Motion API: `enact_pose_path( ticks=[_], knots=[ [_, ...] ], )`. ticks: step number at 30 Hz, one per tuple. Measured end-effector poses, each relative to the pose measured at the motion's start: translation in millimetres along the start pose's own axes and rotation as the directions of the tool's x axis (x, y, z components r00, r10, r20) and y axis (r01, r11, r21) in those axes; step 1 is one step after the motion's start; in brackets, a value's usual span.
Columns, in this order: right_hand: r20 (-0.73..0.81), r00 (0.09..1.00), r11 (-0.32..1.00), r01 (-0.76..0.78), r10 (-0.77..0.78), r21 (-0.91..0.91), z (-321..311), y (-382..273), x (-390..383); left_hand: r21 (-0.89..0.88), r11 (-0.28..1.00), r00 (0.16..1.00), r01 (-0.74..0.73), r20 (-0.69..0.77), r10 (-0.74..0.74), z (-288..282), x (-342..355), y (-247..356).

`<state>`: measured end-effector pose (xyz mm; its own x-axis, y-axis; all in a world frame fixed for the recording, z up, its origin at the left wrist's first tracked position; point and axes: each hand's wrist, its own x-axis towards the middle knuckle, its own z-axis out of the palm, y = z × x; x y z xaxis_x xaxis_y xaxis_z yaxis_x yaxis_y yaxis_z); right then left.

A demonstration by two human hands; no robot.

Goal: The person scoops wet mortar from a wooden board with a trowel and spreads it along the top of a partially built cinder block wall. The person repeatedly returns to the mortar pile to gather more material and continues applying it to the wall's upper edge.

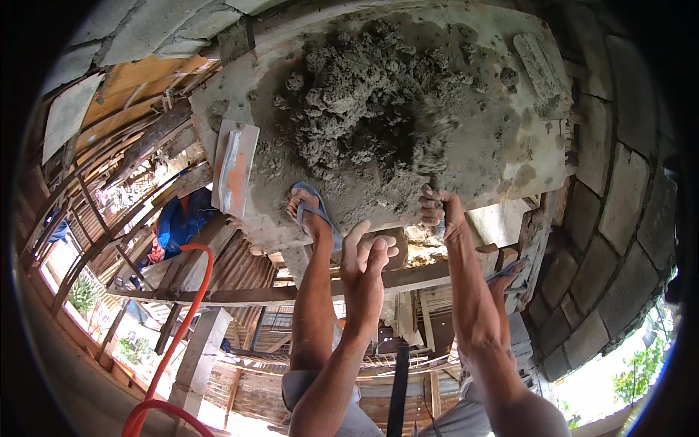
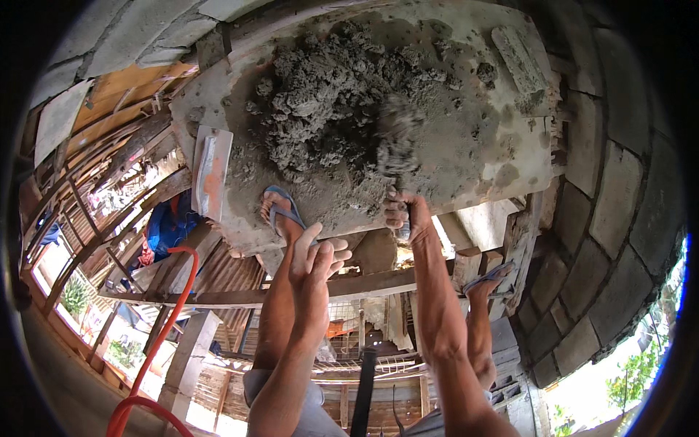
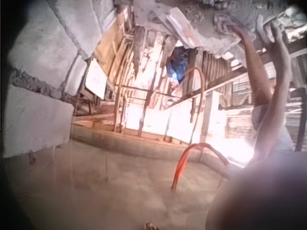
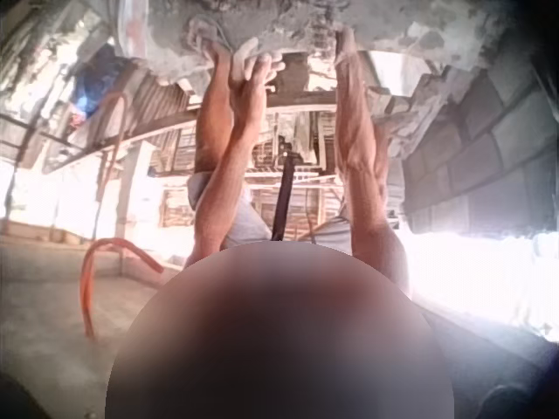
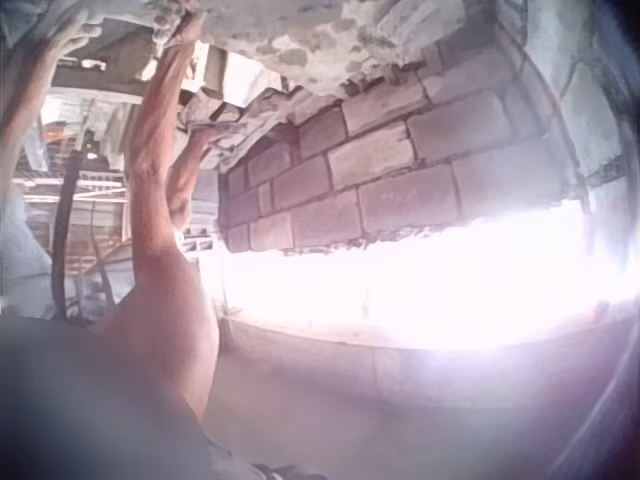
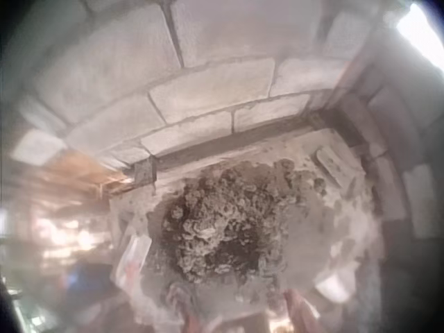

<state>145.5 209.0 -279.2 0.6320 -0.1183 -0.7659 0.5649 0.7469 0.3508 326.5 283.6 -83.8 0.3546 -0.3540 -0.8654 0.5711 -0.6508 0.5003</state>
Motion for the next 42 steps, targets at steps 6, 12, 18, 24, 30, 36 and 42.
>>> enact_pose_path(
  ticks=[6,12,18,24,30,36,42],
  knots=[
    [-0.256,0.950,0.370,-0.176,-0.181,-0.912,-65.1,106.0,-22.3,-0.052,0.998,0.992,-0.019,-0.129,0.012,-31.3,6.2,-8.9],
    [-0.010,0.759,-0.021,-0.032,-0.651,-0.999,-35.9,172.2,128.1,-0.163,0.985,0.968,-0.055,-0.251,0.013,-54.7,21.4,4.3],
    [0.035,0.782,0.296,0.277,-0.623,-0.914,2.5,154.6,217.3,-0.082,0.994,0.965,-0.078,-0.256,0.055,-41.7,24.2,-3.3],
    [0.053,0.998,0.877,0.045,-0.022,-0.478,13.2,104.2,117.4,-0.171,0.983,0.984,-0.065,-0.172,0.035,-25.4,10.6,-11.9],
    [-0.044,0.999,0.964,0.018,-0.031,-0.265,5.2,75.5,49.0,-0.168,0.985,0.988,-0.044,-0.151,0.018,-39.2,7.7,-3.4],
    [-0.200,0.980,0.353,-0.196,0.025,-0.915,6.2,178.7,88.1,-0.246,0.963,0.949,-0.105,-0.315,0.023,-63.1,14.8,-14.5],
    [-0.120,0.991,0.685,-0.053,-0.051,-0.727,23.9,187.6,200.0,-0.205,0.973,0.930,-0.104,-0.368,0.021,-45.2,16.0,-23.5]
  ],
)
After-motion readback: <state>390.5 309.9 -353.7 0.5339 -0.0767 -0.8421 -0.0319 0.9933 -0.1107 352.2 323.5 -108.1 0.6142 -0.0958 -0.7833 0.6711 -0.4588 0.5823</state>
